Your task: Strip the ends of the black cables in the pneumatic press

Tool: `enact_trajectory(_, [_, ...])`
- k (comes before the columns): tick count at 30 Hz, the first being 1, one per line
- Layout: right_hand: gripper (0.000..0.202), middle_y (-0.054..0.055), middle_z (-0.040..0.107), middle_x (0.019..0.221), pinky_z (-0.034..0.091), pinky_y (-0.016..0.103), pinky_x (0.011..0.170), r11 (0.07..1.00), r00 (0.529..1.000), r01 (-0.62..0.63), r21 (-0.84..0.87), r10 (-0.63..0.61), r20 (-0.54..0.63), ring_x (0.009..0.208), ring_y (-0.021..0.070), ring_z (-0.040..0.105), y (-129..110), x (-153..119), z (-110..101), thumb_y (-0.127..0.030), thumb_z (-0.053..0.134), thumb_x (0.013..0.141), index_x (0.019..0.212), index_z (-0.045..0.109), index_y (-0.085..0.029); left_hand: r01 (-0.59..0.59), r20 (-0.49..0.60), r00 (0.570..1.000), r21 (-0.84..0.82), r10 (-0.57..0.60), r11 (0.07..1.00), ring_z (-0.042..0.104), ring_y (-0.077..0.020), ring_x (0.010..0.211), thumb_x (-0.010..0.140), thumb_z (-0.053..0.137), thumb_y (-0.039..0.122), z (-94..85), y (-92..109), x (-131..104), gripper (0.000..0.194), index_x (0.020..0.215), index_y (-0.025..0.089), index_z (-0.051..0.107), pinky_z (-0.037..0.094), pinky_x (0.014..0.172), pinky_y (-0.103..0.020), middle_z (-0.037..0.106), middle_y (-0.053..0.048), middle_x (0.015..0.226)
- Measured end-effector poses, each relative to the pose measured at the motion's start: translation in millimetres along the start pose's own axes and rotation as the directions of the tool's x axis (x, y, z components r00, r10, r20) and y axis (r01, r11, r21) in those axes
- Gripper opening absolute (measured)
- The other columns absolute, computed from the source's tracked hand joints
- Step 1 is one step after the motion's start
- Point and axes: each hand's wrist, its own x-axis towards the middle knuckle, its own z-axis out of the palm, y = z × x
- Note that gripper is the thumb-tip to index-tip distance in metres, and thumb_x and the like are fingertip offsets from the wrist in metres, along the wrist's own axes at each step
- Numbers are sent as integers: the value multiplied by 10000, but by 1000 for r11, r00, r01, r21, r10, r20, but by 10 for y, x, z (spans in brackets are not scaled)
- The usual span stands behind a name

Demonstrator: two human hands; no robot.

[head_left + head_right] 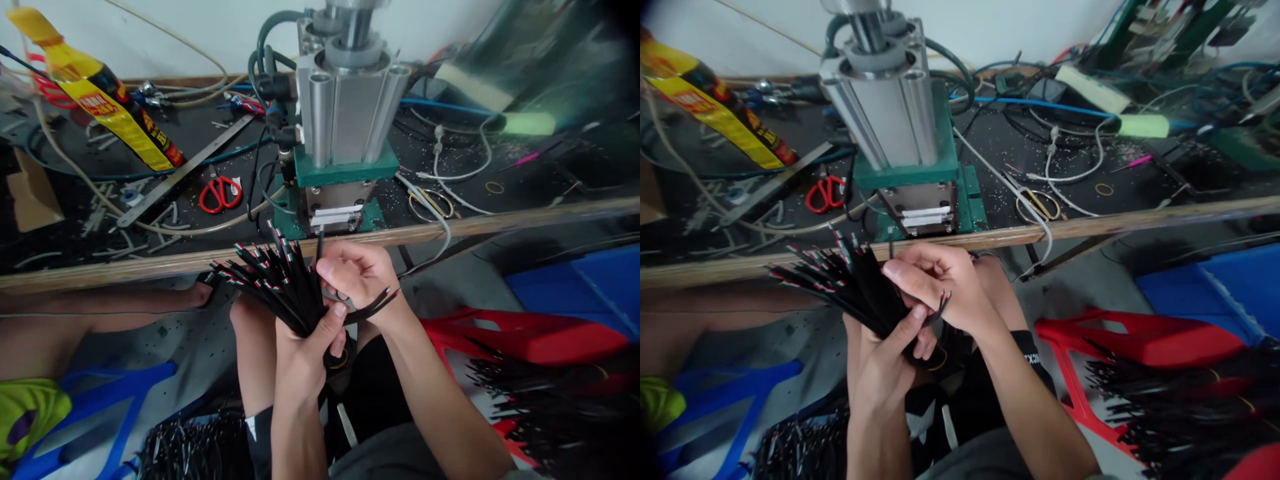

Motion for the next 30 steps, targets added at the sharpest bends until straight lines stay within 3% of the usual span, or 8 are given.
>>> enact_trajectory(4, [331, -50, 591, 627, 378, 235, 474, 998, 1000, 31, -48, -31, 3, 528, 108, 499, 35, 21, -44, -482, 819, 1031, 821, 748, -236, -13, 11, 1000, -14, 13, 1000, 523, -64, 425, 870, 1025, 343, -17, -42, 7, 286, 868, 173, 795, 433, 423, -164, 671, 26, 628])
enact_trajectory(9, [387, -58, 524, 632, 365, 238, 481, 999, 979, -21, -29, 14, -205, 522, 104, 448, 149, 117, 13, -447, 696, 1075, 756, 653, -232, -56, -41, 998, -27, 55, 998, 523, -76, 429, 904, 999, 314, 53, -82, 3, 292, 1126, 202, 845, 446, 451, -171, 654, 51, 580])
enact_trajectory(15, [497, -37, 514, 627, 424, 274, 568, 985, 937, 25, -169, -82, -340, 589, 137, 510, 114, 212, 97, -502, 673, 1085, 682, 545, -240, -84, -8, 996, -53, 84, 995, 528, -82, 428, 909, 985, 292, 122, -68, 33, 394, 1263, 205, 836, 444, 458, -190, 640, 57, 585])
enact_trajectory(20, [498, -23, 552, 612, 401, 269, 540, 973, 939, 33, -229, -108, -325, 571, 136, 510, 89, 287, 68, -433, 673, 1071, 639, 513, -243, -89, -17, 996, -96, 88, 991, 545, -79, 433, 923, 975, 244, 160, -42, 63, 347, 1251, 222, 864, 454, 462, -187, 670, 45, 602])
enact_trajectory(25, [457, -32, 545, 584, 459, 252, 515, 989, 946, 82, -126, -117, -303, 529, 134, 571, 131, 317, 59, -388, 674, 1049, 637, 539, -245, -79, -39, 996, -117, 75, 990, 542, -82, 431, 924, 966, 216, 219, -18, 56, 301, 1214, 236, 886, 450, 453, -184, 677, 37, 592])
enact_trajectory(30, [421, -32, 501, 580, 472, 211, 456, 996, 919, 8, -94, -44, -391, 561, 158, 675, 74, 334, 128, -326, 690, 992, 611, 532, -244, -106, -90, 991, -119, 96, 987, 520, -92, 400, 862, 993, 193, 290, 27, 43, 368, 1212, 223, 881, 439, 409, -190, 684, 37, 584])
